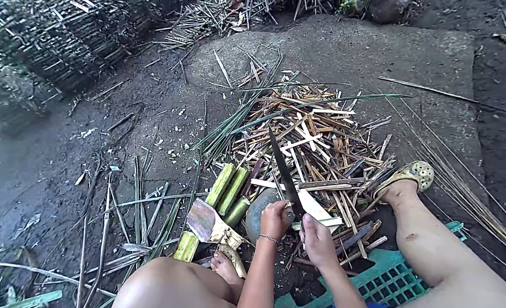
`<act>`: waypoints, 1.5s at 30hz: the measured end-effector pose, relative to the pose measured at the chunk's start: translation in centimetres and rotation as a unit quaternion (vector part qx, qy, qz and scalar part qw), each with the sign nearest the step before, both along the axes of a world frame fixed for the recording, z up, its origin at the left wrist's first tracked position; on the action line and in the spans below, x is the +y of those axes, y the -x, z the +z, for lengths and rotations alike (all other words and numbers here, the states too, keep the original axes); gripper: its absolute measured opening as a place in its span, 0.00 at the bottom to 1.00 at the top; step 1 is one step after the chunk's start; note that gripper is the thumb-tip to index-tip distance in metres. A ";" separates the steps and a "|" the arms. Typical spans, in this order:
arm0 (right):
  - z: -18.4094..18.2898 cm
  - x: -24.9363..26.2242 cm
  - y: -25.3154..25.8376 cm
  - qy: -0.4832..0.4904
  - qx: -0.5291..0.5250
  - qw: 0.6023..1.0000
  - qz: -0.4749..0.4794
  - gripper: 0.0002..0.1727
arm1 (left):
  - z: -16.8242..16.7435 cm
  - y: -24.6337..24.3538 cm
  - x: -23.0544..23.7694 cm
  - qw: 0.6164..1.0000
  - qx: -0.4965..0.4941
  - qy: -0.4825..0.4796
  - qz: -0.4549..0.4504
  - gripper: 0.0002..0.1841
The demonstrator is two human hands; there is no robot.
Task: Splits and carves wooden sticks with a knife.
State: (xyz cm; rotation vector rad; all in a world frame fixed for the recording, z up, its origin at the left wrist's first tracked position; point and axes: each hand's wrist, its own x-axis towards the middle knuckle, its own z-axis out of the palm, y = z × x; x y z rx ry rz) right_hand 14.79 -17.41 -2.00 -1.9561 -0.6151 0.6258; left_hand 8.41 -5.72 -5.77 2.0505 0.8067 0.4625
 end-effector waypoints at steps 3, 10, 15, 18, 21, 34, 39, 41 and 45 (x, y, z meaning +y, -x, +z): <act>0.6 -0.2 0.0 0.011 0.025 1.000 0.008 0.30 | 0.1 0.2 0.0 1.000 0.006 0.001 -0.005 0.14; 1.1 -0.1 0.8 0.048 0.005 0.999 0.013 0.32 | -1.0 0.9 0.2 0.997 0.009 0.072 -0.030 0.24; 4.5 -0.4 -0.5 0.028 -0.051 0.998 0.010 0.35 | -2.4 2.6 2.3 0.970 -0.111 0.189 0.102 0.54; 2.9 -0.4 0.1 0.062 -0.040 0.997 0.011 0.35 | -1.3 2.2 2.7 0.935 -0.202 0.162 0.243 0.46; 0.1 0.6 -0.7 0.179 0.051 0.981 0.056 0.34 | 0.5 1.2 2.7 0.919 -0.242 0.161 0.265 0.48; -1.9 2.4 -1.3 0.279 0.059 0.952 0.115 0.25 | 2.1 -1.1 0.8 0.988 -0.038 0.096 -0.115 0.51; 2.2 1.0 -1.3 0.335 0.055 0.930 0.142 0.40 | 0.4 -0.2 -1.4 0.956 -0.272 0.105 0.030 0.29; 1.2 0.1 -0.4 0.343 0.063 0.927 0.140 0.40 | 0.4 0.3 -2.0 0.960 -0.236 0.148 0.027 0.32; -2.5 1.7 -0.6 0.326 0.065 0.937 0.105 0.40 | -1.1 -1.9 -0.8 0.968 -0.187 0.159 0.057 0.25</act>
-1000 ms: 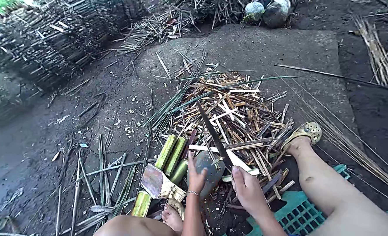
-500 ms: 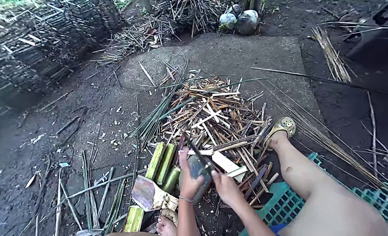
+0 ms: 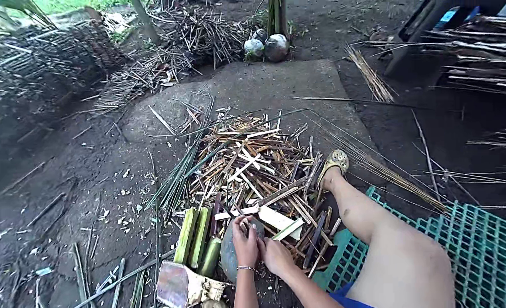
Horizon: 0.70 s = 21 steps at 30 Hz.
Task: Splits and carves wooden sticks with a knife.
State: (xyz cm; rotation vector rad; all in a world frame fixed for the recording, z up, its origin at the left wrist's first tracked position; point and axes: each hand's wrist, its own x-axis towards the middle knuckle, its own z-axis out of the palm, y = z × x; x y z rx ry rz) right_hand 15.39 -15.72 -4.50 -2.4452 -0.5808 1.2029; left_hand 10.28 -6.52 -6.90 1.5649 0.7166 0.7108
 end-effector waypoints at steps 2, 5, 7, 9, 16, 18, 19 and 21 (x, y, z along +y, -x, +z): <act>-0.1 0.3 0.1 -0.006 0.012 1.000 0.003 0.41 | 0.1 0.2 0.8 0.998 0.038 -0.050 0.023 0.21; 1.1 0.1 -0.5 -0.017 0.027 0.999 0.027 0.42 | 0.8 1.5 2.1 0.980 0.094 -0.162 0.066 0.14; 2.3 -0.3 -0.1 -0.022 0.027 0.999 0.039 0.41 | 0.9 2.1 2.4 0.976 0.030 -0.192 0.102 0.14; 3.7 -1.2 1.2 -0.039 0.018 0.998 0.036 0.40 | 1.8 2.6 1.8 0.976 -0.082 -0.179 0.092 0.20; -0.7 -2.0 1.4 -0.082 0.016 0.996 -0.009 0.34 | 3.0 1.0 -0.5 0.980 -0.007 -0.199 0.002 0.41; -1.9 -1.5 1.4 -0.074 0.034 0.997 -0.009 0.36 | 2.0 1.4 -0.1 0.981 -0.010 -0.192 0.030 0.42; -1.7 -1.2 1.2 -0.082 0.036 0.996 -0.012 0.37 | 1.9 1.3 0.4 0.981 -0.046 -0.183 0.051 0.44; -0.6 -1.5 1.5 -0.102 0.030 0.994 -0.010 0.39 | 2.8 1.8 0.9 0.983 -0.115 -0.127 0.059 0.49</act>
